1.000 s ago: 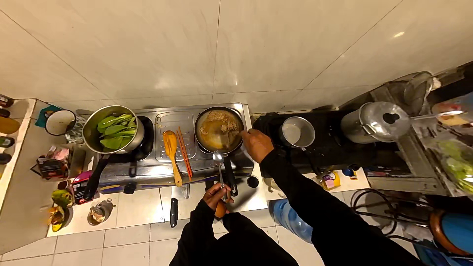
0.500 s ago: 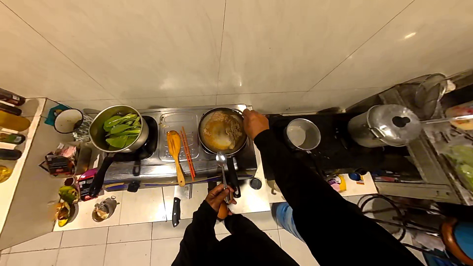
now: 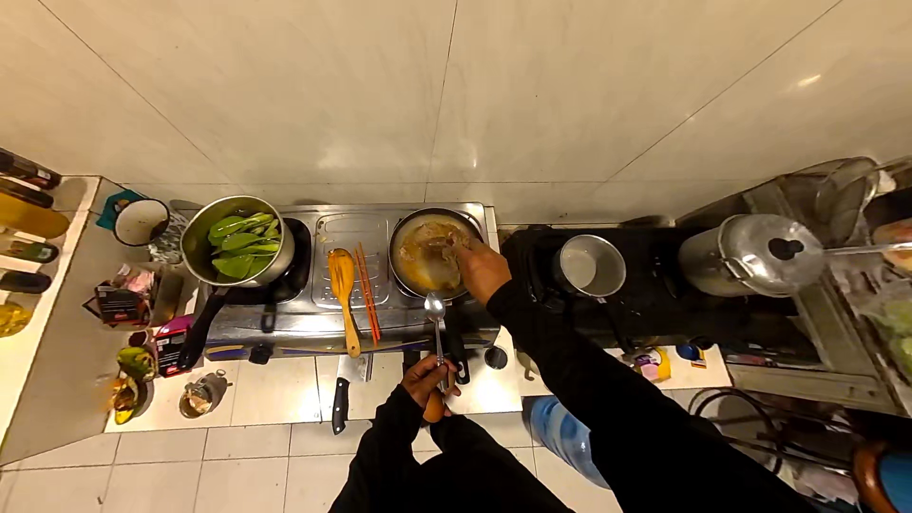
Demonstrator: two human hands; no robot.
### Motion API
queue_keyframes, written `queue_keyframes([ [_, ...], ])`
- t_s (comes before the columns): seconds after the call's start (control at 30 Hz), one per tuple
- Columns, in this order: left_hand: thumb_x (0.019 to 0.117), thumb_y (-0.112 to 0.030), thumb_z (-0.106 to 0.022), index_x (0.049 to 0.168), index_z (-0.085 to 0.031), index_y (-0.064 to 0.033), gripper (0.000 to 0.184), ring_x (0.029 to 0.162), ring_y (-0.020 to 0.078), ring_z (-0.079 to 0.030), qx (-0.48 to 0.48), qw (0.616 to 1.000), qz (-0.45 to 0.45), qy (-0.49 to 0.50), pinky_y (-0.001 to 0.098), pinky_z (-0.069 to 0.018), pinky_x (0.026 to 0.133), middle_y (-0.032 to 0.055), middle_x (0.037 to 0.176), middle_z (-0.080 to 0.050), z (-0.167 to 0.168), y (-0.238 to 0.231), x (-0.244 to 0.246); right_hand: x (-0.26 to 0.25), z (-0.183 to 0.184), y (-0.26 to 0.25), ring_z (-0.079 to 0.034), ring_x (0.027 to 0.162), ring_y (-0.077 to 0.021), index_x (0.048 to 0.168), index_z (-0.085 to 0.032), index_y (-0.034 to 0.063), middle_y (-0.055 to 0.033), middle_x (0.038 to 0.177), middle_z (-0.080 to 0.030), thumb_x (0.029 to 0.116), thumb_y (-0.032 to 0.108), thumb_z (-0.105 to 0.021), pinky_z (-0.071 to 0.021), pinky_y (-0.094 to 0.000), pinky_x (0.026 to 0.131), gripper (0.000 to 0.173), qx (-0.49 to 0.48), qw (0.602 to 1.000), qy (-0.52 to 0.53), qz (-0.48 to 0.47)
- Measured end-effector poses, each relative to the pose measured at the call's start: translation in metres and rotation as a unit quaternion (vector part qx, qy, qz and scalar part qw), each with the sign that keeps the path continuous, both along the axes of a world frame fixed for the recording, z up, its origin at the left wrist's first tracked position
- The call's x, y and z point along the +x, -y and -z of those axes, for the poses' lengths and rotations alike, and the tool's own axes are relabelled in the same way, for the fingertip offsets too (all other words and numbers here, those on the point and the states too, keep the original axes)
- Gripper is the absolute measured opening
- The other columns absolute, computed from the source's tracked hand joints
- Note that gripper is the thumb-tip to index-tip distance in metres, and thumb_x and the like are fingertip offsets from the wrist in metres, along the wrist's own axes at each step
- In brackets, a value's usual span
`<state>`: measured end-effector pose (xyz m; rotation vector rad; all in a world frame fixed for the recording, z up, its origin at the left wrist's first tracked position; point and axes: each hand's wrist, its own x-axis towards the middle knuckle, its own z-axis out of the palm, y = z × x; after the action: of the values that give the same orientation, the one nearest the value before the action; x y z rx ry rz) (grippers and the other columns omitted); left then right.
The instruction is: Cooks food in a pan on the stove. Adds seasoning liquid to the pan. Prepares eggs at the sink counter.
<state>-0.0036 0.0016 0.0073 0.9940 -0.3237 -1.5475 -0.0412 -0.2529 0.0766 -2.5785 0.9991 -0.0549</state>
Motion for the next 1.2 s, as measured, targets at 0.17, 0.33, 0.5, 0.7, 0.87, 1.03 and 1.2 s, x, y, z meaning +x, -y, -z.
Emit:
queue_keyframes([
  [0.17,0.1013,-0.016,-0.05,0.114,-0.065,-0.0051,0.023,0.073,0.022,-0.075,-0.005,1.0,0.0,-0.006,0.0342,-0.061,0.051,0.0106,0.096,-0.075,0.002,-0.001,0.001,-0.002,-0.016,0.01,-0.068,0.104,-0.0486,0.134,-0.063,0.0011,-0.0284,0.12,-0.066,0.1041,0.013,-0.054,-0.0545,-0.0659,0.086,0.033,0.019,0.999,-0.028,0.043],
  [0.33,0.1012,-0.015,-0.049,0.113,-0.066,-0.0059,0.022,0.074,0.0215,-0.075,-0.007,1.0,-0.001,0.0,0.0341,-0.0611,0.051,0.01,0.097,-0.075,0.002,-0.001,0.0,0.013,-0.02,0.04,-0.067,0.109,-0.0473,0.134,-0.063,0.0052,-0.0262,0.122,-0.067,0.106,0.015,-0.048,-0.0524,-0.0663,0.09,0.033,0.032,0.996,-0.067,0.047],
  [0.5,0.1006,-0.016,-0.05,0.114,-0.065,-0.0053,0.023,0.073,0.0215,-0.075,-0.011,1.0,-0.001,-0.004,0.0338,-0.0608,0.051,0.0106,0.095,-0.075,0.002,-0.001,0.0,0.011,-0.023,0.042,-0.067,0.109,-0.0454,0.132,-0.066,0.006,-0.0257,0.12,-0.067,0.1057,0.015,-0.05,-0.0527,-0.0645,0.091,0.032,0.035,0.997,-0.06,-0.02],
  [0.7,0.1011,-0.016,-0.05,0.113,-0.065,-0.0055,0.022,0.073,0.0218,-0.075,0.0,1.0,-0.005,-0.004,0.0341,-0.0607,0.051,0.0105,0.093,-0.075,0.001,0.0,0.0,-0.019,-0.027,0.015,-0.069,0.101,-0.0436,0.128,-0.069,0.005,-0.0236,0.115,-0.069,0.1045,0.014,-0.054,-0.0551,-0.0638,0.086,0.029,0.022,0.999,-0.03,-0.024],
  [0.87,0.1008,-0.017,-0.052,0.113,-0.066,-0.005,0.023,0.071,0.0219,-0.075,-0.024,1.0,-0.01,-0.015,0.0341,-0.0606,0.05,0.0112,0.092,-0.075,0.007,0.0,-0.001,-0.014,-0.013,0.018,-0.069,0.103,-0.0431,0.127,-0.069,0.0046,-0.0239,0.117,-0.069,0.105,0.013,-0.052,-0.0558,-0.0624,0.086,0.029,0.009,1.0,-0.012,-0.015],
  [1.03,0.1009,-0.016,-0.05,0.113,-0.066,-0.0052,0.023,0.073,0.0213,-0.075,-0.01,1.0,-0.007,0.003,0.0343,-0.0608,0.051,0.0098,0.093,-0.075,0.001,-0.002,-0.001,0.002,-0.008,0.014,-0.066,0.11,-0.0447,0.131,-0.066,0.0021,-0.0272,0.119,-0.065,0.1051,0.01,-0.052,-0.055,-0.0602,0.091,0.031,-0.003,1.0,-0.012,-0.023],
  [1.2,0.1012,-0.015,-0.048,0.114,-0.065,-0.0052,0.023,0.072,0.0203,-0.074,-0.005,1.0,-0.004,0.004,0.0335,-0.0607,0.051,0.0093,0.093,-0.075,0.0,-0.001,0.0,0.016,-0.016,0.031,-0.067,0.11,-0.0468,0.135,-0.064,0.0043,-0.027,0.122,-0.067,0.1065,0.014,-0.048,-0.0529,-0.0651,0.09,0.034,0.015,0.999,-0.046,0.003],
])
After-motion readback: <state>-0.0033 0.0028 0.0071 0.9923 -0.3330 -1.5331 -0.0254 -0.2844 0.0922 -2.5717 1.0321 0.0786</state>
